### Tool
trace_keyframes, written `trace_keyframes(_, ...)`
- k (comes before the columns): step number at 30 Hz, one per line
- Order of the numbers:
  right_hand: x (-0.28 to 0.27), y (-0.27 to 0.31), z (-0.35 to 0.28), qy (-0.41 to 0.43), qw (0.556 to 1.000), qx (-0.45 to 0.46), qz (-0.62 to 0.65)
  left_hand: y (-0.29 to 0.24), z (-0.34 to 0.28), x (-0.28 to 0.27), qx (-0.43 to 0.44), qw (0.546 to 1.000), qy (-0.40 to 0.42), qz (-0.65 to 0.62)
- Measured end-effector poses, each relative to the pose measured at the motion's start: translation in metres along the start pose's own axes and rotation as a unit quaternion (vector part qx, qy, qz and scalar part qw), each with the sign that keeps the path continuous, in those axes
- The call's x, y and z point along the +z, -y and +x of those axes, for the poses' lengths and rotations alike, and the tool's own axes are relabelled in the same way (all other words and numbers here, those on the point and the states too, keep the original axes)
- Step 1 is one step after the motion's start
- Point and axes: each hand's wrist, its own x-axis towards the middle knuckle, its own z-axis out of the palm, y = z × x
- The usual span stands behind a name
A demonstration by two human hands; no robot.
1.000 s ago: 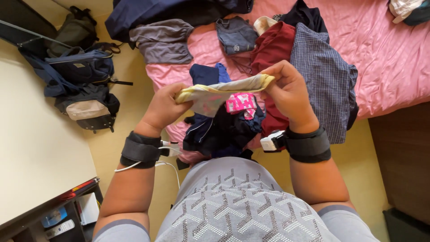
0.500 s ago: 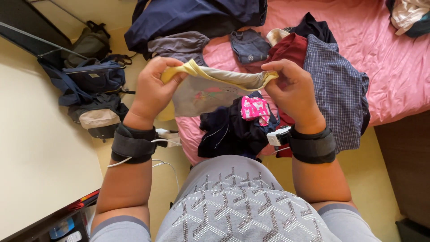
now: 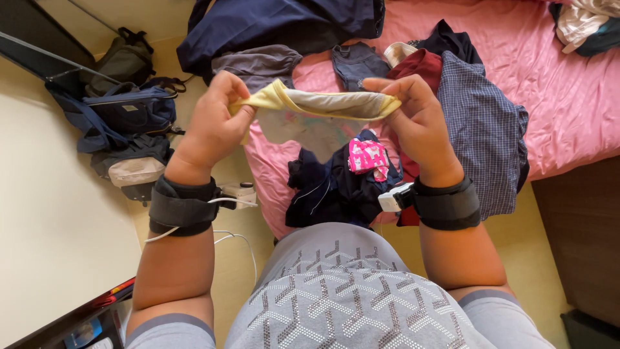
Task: The person folds various articles of clothing on a bed. They pick up items one by one, including a dark jacket, a striped shirt, and several smaller garments, and fold them into neat piles.
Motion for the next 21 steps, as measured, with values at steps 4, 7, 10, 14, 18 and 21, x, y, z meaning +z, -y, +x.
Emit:
trace_keyframes(4,-0.009,-0.008,-0.006,0.031,0.997,0.045,0.057,0.001,0.0,0.006,0.007,0.998,0.063,0.021)
trace_keyframes(7,-0.011,-0.006,-0.005,0.021,0.999,0.002,0.043,-0.008,0.002,0.012,0.031,0.997,0.06,0.028)
trace_keyframes(10,-0.017,-0.004,-0.007,-0.018,0.999,-0.025,0.02,0.004,0.005,0.016,0.117,0.992,0.016,0.05)
trace_keyframes(14,-0.021,0.0,-0.012,-0.046,0.994,-0.083,-0.057,-0.022,0.01,0.027,0.115,0.991,-0.063,0.02)
trace_keyframes(18,-0.016,0.009,-0.017,-0.111,0.974,-0.108,-0.168,-0.019,0.016,0.031,0.107,0.99,-0.086,0.019)
trace_keyframes(21,-0.022,0.009,-0.022,-0.143,0.944,-0.125,-0.268,-0.014,0.019,0.03,0.205,0.959,-0.135,0.14)
